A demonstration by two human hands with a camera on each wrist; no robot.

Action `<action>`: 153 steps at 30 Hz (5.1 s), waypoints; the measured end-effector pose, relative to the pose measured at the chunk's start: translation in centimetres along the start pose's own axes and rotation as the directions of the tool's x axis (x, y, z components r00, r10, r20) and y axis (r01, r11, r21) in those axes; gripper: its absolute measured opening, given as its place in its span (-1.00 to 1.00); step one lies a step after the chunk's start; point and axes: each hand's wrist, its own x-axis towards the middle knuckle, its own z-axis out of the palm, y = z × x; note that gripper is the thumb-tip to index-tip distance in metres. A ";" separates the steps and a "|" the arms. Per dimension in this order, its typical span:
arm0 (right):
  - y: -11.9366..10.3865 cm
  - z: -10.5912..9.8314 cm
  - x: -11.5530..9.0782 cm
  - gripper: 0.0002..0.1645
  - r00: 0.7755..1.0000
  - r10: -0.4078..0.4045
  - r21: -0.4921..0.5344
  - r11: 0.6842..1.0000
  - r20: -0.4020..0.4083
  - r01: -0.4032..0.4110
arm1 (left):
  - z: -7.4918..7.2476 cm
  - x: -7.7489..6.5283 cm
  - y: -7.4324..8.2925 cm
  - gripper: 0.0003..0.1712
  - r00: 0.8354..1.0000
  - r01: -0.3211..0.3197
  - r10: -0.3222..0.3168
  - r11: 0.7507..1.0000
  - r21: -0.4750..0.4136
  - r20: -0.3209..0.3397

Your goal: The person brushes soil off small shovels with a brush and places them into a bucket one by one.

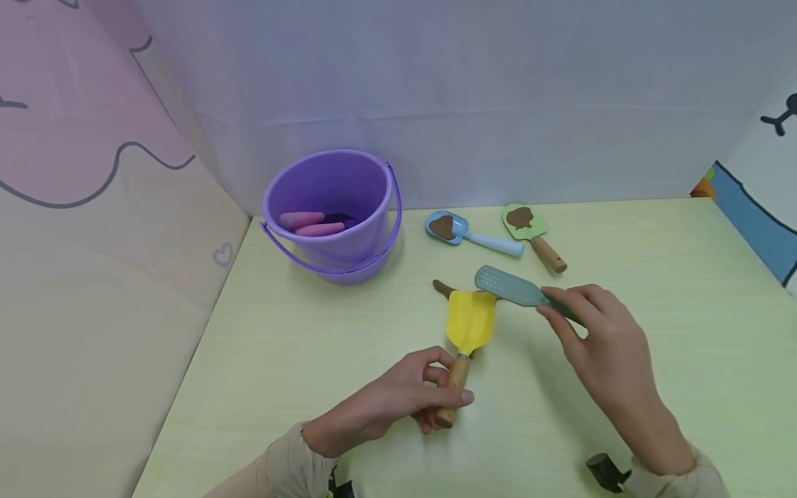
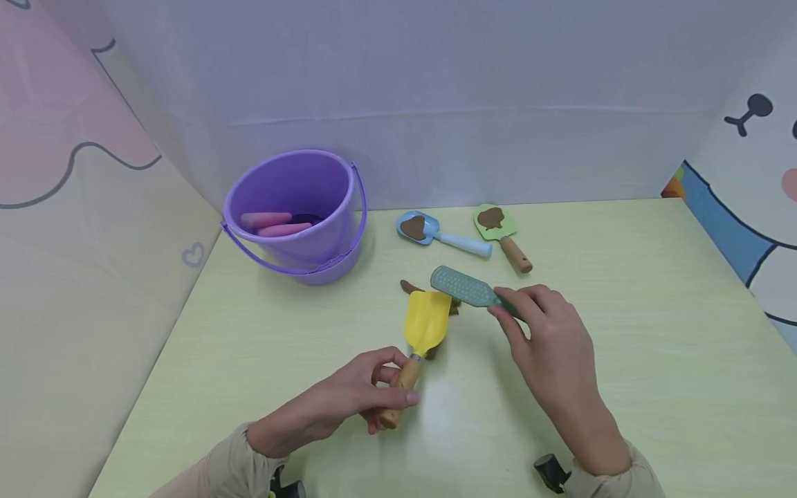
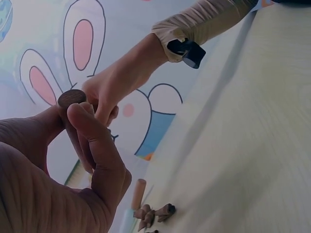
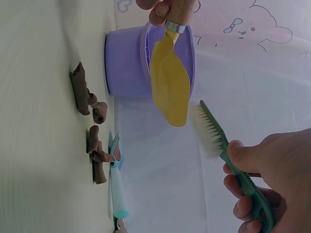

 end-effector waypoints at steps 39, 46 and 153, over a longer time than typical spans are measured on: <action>0.5 -0.2 -0.6 -0.56 0.992 0.115 0.098 0.989 -0.049 -0.110 | -7.2 -6.9 8.2 -0.53 0.977 -0.080 0.142 0.937 0.341 -0.159; 0.6 0.0 -0.8 -0.54 0.992 0.119 0.086 0.990 -0.031 -0.115 | -8.9 -8.5 11.0 -0.49 0.964 -0.075 0.173 0.905 0.419 -0.201; 0.5 0.7 -1.0 -0.53 0.996 0.074 0.073 0.994 0.043 -0.077 | -22.0 1.8 17.1 -0.59 0.910 0.262 0.409 -0.450 0.854 -0.063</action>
